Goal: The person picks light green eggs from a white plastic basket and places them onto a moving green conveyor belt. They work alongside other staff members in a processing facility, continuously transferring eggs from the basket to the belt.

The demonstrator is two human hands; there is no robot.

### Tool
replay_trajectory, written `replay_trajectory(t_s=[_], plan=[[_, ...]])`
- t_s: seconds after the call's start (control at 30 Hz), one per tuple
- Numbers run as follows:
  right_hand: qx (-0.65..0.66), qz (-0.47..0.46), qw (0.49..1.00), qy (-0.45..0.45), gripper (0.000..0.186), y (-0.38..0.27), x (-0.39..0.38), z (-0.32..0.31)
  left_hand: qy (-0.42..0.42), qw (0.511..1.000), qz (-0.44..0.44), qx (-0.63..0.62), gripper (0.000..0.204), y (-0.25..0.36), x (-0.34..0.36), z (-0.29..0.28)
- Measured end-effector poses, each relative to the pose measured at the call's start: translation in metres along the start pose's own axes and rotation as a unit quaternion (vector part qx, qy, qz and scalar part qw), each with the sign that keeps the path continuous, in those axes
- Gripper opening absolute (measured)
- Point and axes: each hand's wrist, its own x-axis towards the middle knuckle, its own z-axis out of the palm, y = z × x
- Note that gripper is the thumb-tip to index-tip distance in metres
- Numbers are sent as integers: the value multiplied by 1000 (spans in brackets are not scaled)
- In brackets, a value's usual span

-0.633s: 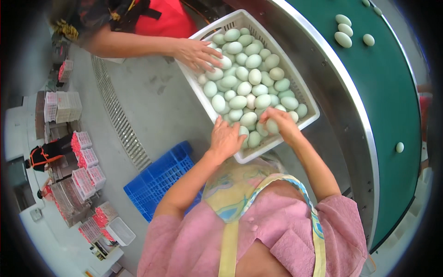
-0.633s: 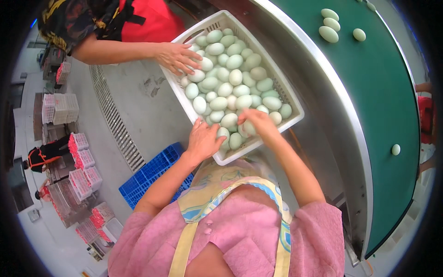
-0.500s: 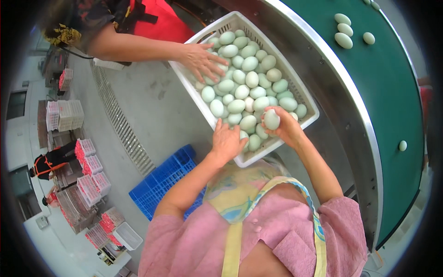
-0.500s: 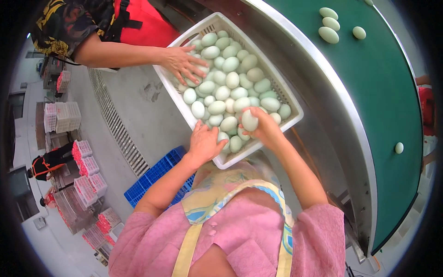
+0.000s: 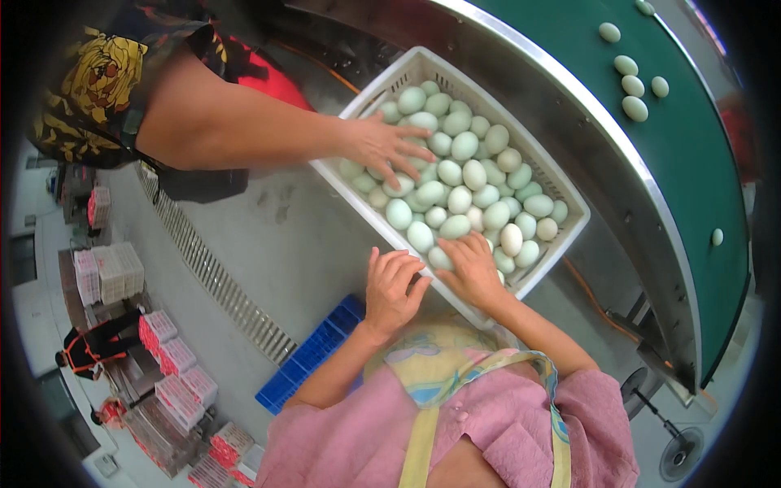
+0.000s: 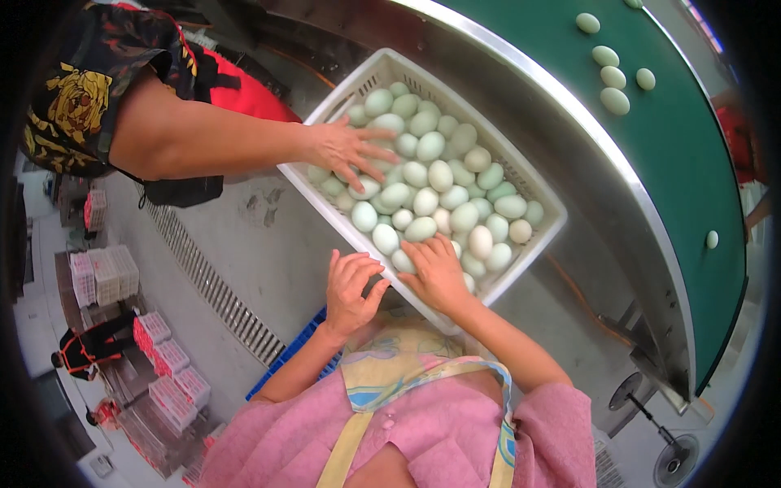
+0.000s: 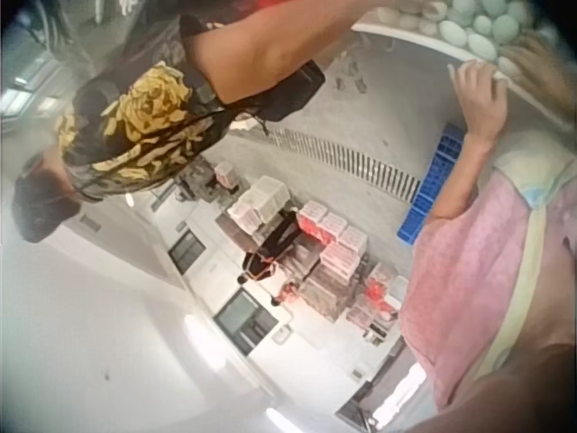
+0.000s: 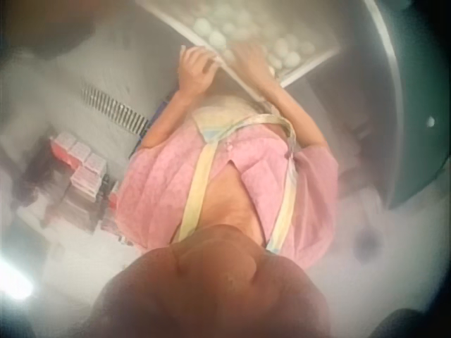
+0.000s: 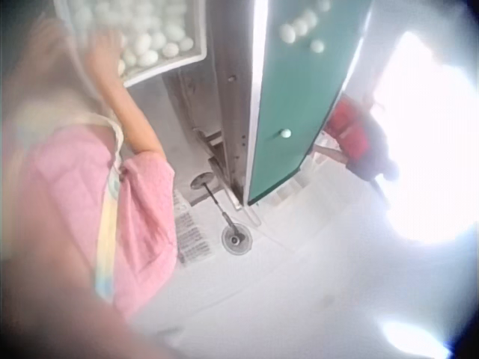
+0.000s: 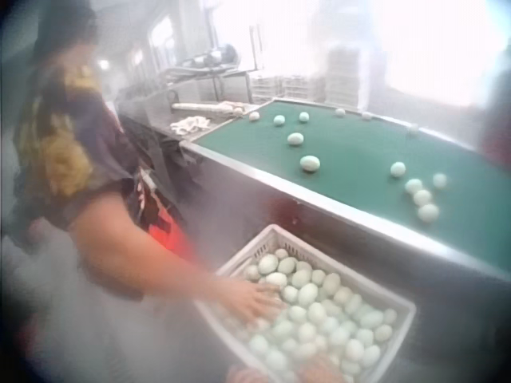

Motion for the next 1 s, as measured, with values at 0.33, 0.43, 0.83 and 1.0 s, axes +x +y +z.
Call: replay_trajectory(t_s=[0.33, 0.43, 0.83, 1.0], plan=[[-60, 51, 990, 113, 52, 12, 30, -54, -27, 992, 109, -55, 29, -32, 50, -15], [-89, 169, 941, 279, 50, 48, 74, -62, -101, 982, 150, -56, 46, -27, 61, 3], [-257, 164, 927, 218, 50, 109, 108, -44, -315, 921, 191, 125, 79, -18, 60, 55], [-259, 213, 927, 169, 46, 110, 123, -46, -305, 935, 132, 124, 83, -11, 59, 57]])
